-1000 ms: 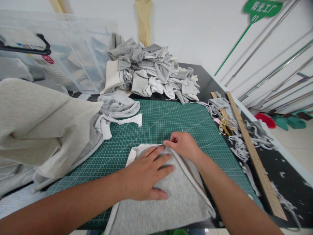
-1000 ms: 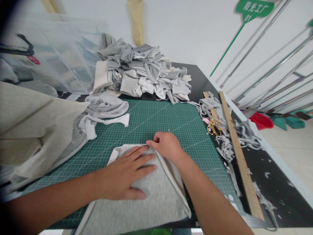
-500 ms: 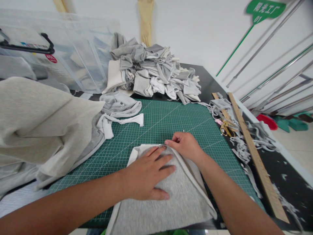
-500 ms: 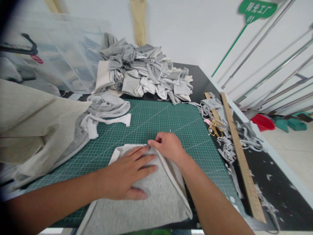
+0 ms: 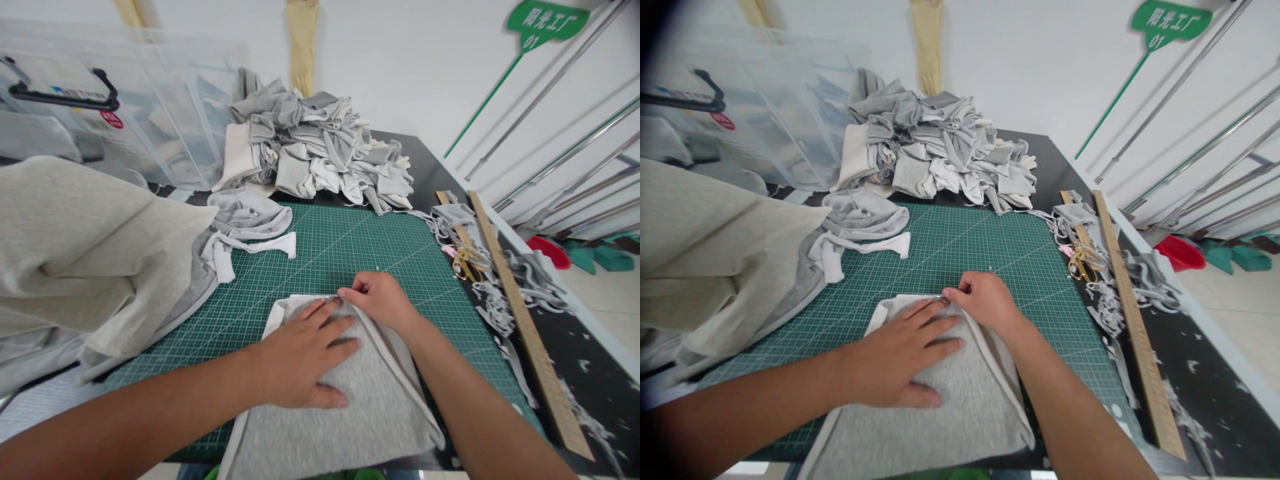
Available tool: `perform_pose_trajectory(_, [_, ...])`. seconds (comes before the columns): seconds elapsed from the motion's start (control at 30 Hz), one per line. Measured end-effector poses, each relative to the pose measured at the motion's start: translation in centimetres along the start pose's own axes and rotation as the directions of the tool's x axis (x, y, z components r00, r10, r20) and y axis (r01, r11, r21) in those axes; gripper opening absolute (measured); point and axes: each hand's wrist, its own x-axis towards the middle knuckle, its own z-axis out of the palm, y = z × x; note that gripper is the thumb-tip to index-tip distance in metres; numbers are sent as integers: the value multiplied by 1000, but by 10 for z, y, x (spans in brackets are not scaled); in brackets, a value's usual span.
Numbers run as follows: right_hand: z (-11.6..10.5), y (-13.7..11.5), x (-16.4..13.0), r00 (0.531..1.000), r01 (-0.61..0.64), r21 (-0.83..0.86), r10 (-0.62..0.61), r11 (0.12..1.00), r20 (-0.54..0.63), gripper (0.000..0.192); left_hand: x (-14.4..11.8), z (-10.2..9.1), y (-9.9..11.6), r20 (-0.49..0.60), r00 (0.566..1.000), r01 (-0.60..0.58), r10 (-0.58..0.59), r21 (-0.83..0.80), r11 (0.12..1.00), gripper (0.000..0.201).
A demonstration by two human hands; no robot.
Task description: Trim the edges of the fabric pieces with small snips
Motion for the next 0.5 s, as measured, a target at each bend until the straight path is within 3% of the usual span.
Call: perform_pose_trajectory(0.5, [1,-4,2,1000,13,-39,-13,999,-11,35,1,-2,1,18,1000,3,-3,7,1000,72])
